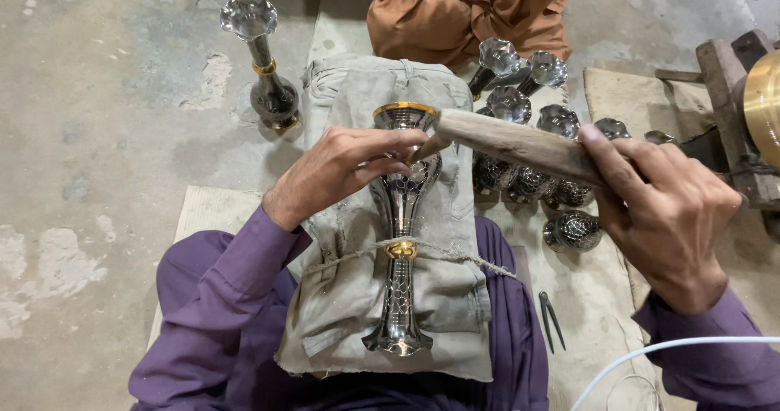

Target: The person sits on the floor with an engraved metal vase held against a cloth cushion and uses a small punch and a wooden mallet to repeatedly strike the vase's surface, working the decorative pattern. Finished vases sit on the floor beside them.

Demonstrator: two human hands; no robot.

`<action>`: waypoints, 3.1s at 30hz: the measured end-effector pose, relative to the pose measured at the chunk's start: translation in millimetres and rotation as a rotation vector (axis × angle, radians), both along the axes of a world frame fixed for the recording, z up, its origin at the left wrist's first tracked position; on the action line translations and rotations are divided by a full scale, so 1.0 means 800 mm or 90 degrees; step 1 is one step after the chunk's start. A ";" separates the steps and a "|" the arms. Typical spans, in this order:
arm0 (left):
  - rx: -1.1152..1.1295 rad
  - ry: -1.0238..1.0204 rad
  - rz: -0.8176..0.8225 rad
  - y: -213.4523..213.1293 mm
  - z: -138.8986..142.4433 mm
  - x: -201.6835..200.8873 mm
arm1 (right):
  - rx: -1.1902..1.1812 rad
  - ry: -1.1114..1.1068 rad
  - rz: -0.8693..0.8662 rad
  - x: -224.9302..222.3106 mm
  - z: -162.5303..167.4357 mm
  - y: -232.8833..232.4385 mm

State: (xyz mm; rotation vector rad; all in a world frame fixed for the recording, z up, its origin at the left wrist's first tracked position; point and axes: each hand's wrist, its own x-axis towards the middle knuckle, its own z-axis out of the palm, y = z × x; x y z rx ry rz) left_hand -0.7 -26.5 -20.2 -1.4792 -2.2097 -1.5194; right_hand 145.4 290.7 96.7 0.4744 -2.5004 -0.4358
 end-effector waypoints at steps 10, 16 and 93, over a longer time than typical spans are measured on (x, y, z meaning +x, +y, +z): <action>0.030 -0.001 -0.009 -0.001 -0.011 -0.001 | -0.190 -0.005 0.060 0.008 -0.008 0.015; 0.033 0.017 0.003 -0.001 -0.015 -0.001 | -0.080 0.010 0.054 0.008 0.000 0.007; 0.104 -0.153 0.091 0.016 0.000 0.035 | -0.872 -0.287 -0.122 0.046 -0.157 0.019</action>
